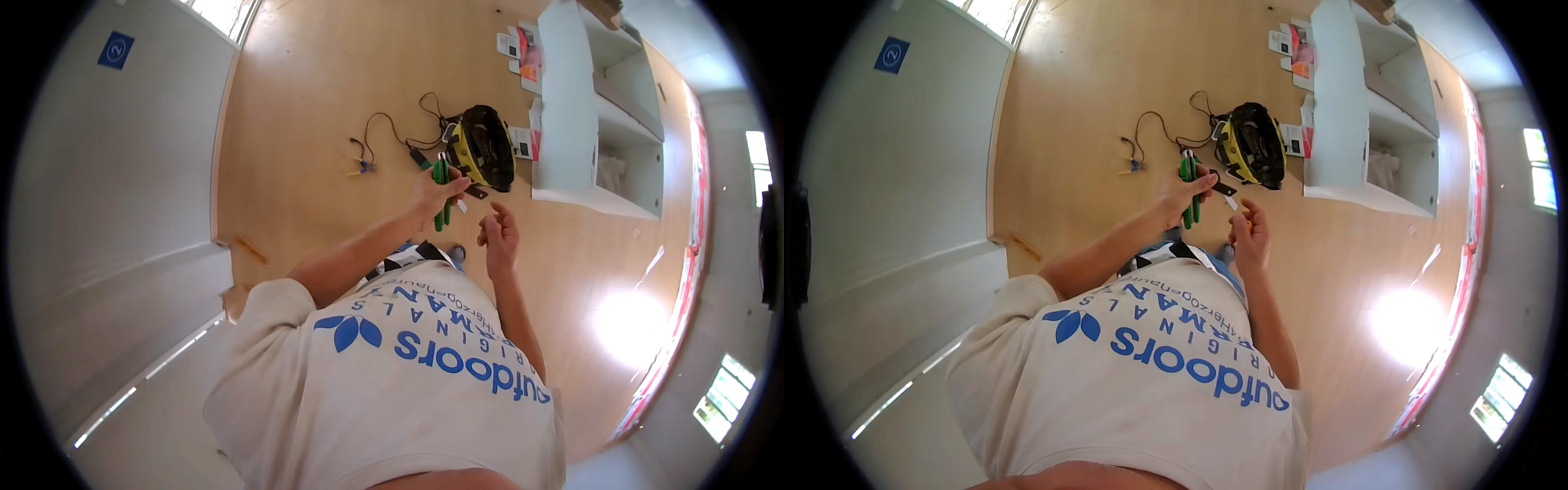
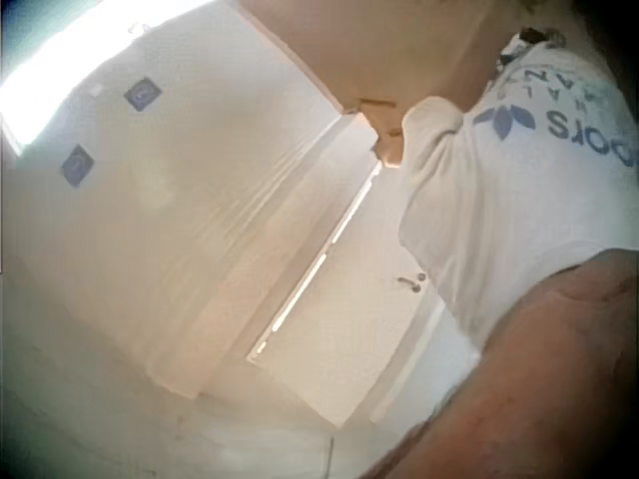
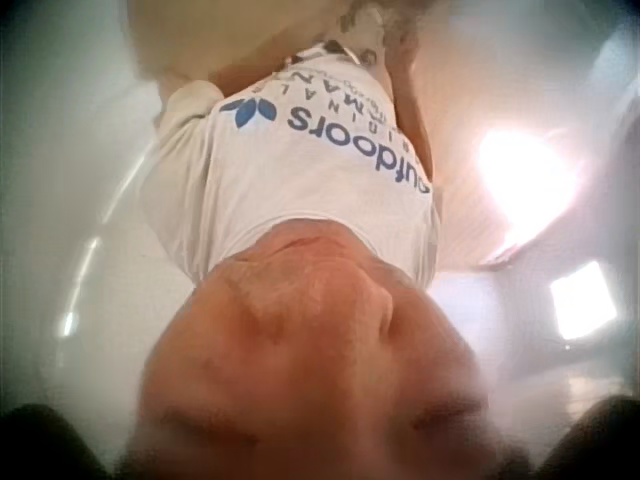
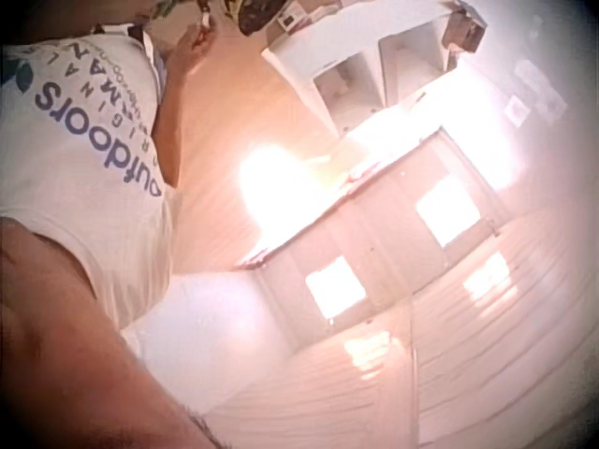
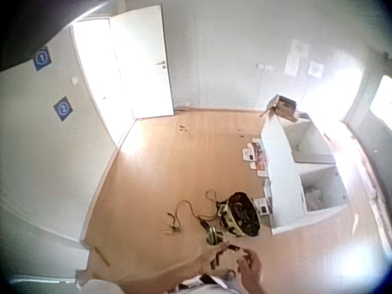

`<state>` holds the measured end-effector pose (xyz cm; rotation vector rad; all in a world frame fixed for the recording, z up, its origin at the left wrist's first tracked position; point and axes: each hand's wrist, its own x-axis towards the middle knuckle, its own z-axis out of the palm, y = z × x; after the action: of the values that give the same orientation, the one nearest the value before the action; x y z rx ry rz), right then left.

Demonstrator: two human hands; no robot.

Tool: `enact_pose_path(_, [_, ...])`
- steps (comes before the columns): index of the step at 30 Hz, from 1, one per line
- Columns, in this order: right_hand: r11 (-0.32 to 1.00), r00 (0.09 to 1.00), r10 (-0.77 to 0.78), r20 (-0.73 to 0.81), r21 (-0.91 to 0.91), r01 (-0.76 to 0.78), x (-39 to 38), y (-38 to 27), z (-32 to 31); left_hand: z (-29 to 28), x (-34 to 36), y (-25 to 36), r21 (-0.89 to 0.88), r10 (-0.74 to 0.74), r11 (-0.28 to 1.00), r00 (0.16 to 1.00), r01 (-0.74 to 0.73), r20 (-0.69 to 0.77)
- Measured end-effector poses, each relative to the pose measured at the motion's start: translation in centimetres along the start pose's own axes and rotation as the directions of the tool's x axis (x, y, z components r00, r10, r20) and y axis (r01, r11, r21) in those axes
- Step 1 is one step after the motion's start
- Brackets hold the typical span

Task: The person installs baseboard trim along the floor by aligning the wooden pieces against the wall, hammering them into place, and using a pneumatic nail gun to secure them. They also use a utility knife to trim materials and work with electrical components for a light fixture.

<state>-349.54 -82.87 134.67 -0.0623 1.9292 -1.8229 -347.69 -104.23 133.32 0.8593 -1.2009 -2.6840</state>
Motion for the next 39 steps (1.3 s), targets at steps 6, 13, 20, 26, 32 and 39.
enact_pose_path(6, [0.952,0.948,0.253,-0.191,0.226,-0.209,0.4,3.1,-5.7,-4.2,1.4,4.8,0.916,-0.356,0.400,0.919,-0.015,0.170])
enact_pose_path(13, [0.948,0.886,0.298,-0.356,0.219,-0.231,-4.1,8.2,-14.4,-29.4,9.6,28.9,0.827,0.702,0.559,0.566,-0.063,-0.432])
enact_pose_path(20, [0.885,0.850,0.448,-0.277,0.273,-0.378,5.4,11.2,-23.3,-20.6,13.0,8.6,0.536,0.412,0.842,0.709,-0.057,-0.572])
enact_pose_path(26, [0.777,0.781,0.624,-0.034,-0.083,-0.625,17.1,8.4,-26.2,-11.0,7.6,-18.4,0.722,0.052,0.542,0.840,0.430,-0.539])
enact_pose_path(32, [0.725,0.794,0.608,0.012,-0.416,-0.549,29.0,20.5,-31.8,-9.2,10.2,-25.1,0.913,-0.246,0.213,0.924,0.347,-0.294])
enact_pose_path(39, [0.521,0.766,0.612,-0.199,-0.627,-0.579,46.8,39.5,-28.1,-12.7,22.0,-31.7,0.942,-0.374,-0.078,0.867,0.325,-0.330])
